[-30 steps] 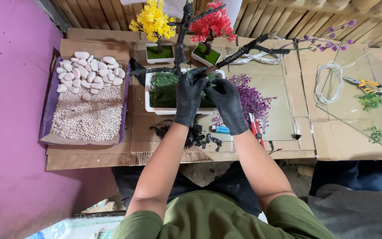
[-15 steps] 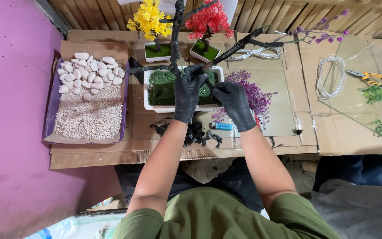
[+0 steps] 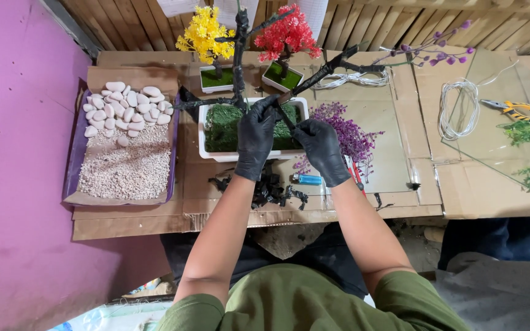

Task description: The person wraps black tape around the branches of a small artificial bonsai tree to secure them. They repeatedly tear off pieces of tape, wrap them around the stems, and trim the excess with a utility knife.

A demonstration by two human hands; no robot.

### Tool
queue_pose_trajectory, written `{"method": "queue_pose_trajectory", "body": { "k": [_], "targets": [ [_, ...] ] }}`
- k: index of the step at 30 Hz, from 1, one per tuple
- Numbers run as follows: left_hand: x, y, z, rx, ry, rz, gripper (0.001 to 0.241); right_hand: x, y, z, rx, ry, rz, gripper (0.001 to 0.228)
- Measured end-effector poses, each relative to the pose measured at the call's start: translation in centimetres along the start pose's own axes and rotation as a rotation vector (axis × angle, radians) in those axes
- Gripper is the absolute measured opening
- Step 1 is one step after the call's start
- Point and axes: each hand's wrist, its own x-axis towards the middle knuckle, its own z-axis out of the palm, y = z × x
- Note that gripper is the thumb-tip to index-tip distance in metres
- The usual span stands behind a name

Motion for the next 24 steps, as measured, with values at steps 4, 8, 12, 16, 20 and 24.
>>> {"method": "queue_pose_trajectory", "body": {
  "k": [4,8,12,16,20,24],
  "targets": [
    [-0.6,-0.1,0.4,0.083,-0.016,-0.025,0.025,2.1,2.7,0.4,-0.159,0.039,-0.034,0.015],
    [-0.9,0.7,0.3,0.039,-0.043,-0.058,0.025,4.8,4.1,0.2,-0.303,0.06,-0.094,0.018],
    [-0.6,0.4,0.1,-0.075,-0.053,-0.077,0.024,7.5,3.4,0.0,-0.27,0.029,-0.145,0.017],
    [-0.2,-0.4,0.5,-0.106,-0.045,-0.096,0.025,10.0,2.0,0.0,-0.266,0.027,-0.193,0.02],
    [0.8,-1.3,0.3,-0.071,-0.081,-0.105,0.025,10.8,-1.7,0.4,-0.029,-0.058,-0.394,0.026],
    [2.0,-2.6,0.9,-0.04,-0.095,-0.129,0.028,13.4,-1.5,1.6,0.279,-0.217,-0.487,0.019]
  ]
}}
